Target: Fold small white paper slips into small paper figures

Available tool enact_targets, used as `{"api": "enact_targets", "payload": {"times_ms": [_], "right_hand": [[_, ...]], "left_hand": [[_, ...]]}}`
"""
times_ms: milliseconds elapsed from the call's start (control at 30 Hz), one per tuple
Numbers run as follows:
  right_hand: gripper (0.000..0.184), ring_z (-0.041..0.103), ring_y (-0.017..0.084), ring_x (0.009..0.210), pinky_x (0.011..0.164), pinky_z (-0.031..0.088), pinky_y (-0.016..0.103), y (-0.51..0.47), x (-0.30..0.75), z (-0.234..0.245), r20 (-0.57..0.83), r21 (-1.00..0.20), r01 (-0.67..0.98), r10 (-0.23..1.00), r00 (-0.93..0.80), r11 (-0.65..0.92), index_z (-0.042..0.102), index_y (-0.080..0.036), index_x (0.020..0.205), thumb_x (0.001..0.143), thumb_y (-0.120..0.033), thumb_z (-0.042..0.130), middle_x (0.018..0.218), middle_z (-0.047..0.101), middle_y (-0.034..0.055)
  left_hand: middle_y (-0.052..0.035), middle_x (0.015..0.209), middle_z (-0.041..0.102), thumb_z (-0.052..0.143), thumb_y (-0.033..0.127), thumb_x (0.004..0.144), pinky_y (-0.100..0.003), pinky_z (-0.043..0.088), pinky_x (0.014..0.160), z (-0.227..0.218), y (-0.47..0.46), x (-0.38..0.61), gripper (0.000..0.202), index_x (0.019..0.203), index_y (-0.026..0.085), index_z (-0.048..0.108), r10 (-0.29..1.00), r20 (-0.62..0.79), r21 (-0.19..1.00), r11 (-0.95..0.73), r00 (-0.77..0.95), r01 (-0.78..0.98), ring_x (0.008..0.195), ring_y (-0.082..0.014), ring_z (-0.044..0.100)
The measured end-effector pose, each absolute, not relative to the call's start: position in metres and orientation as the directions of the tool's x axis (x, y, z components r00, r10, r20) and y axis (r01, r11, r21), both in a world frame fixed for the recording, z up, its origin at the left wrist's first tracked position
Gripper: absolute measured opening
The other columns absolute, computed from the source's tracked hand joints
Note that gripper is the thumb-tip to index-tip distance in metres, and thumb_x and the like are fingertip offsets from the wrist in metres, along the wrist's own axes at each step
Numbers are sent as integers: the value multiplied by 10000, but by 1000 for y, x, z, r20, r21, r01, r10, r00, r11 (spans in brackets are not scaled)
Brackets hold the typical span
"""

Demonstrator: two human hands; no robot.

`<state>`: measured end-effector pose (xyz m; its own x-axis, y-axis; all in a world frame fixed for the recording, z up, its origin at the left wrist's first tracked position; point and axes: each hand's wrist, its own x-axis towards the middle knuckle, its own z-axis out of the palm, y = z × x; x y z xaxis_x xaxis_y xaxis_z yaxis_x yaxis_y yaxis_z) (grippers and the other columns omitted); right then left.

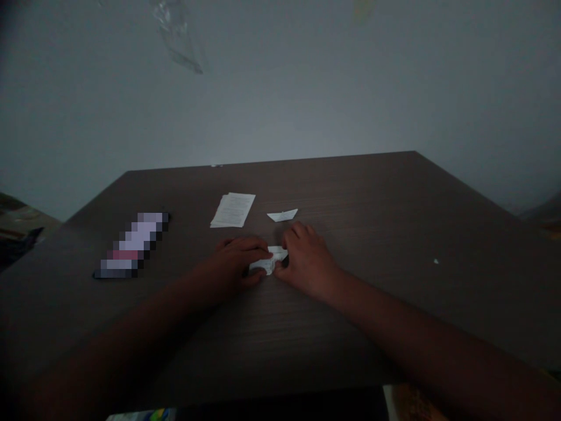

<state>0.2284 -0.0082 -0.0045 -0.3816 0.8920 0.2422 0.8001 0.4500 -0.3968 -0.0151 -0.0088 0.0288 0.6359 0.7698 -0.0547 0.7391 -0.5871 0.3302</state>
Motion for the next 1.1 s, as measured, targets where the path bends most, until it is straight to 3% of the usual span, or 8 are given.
{"api": "enact_targets", "payload": {"times_ms": [333,533,800,933,1100], "right_hand": [[271,714,393,1130,964,646,553,8,246,-13,276,-364,846,913,-301,389,649,-276,981,897,-301,905,1161,719,120],[228,724,403,1169,1008,624,567,15,254,-5,256,-405,841,927,-273,359,635,-267,994,904,-231,841,1190,720,140],[207,696,381,1239,1063,592,541,-7,236,-5,266,-403,755,855,-445,518,672,-263,1070,952,-246,841,1231,733,126],[216,700,376,1215,1026,591,525,-8,232,-10,254,-411,762,866,-431,500,683,-249,1073,959,-268,866,1228,730,131],[215,716,355,1164,997,599,492,7,242,-9,248,-403,805,899,-361,434,674,-253,1024,942,-264,873,1189,734,114]], "left_hand": [[-113,1600,782,779,205,1086,-736,423,1366,28,-9,-14,421,1499,273,815,782,-97,341,-556,616,758,1529,-396,700],[-121,1575,789,766,242,1103,-732,424,1359,29,-11,-13,384,1484,255,816,780,-81,330,-566,621,755,1510,-393,701],[-97,1447,816,781,292,1111,-727,425,1350,22,-14,-10,241,1340,267,849,788,-18,298,-583,615,756,1417,-391,734],[-79,1419,824,776,313,1135,-691,431,1354,19,-13,-6,206,1326,289,850,807,3,281,-568,591,774,1412,-390,731],[-97,1433,823,837,293,1113,-743,422,1360,22,-14,-3,182,1289,252,862,821,-21,312,-537,571,784,1415,-390,733]]}}
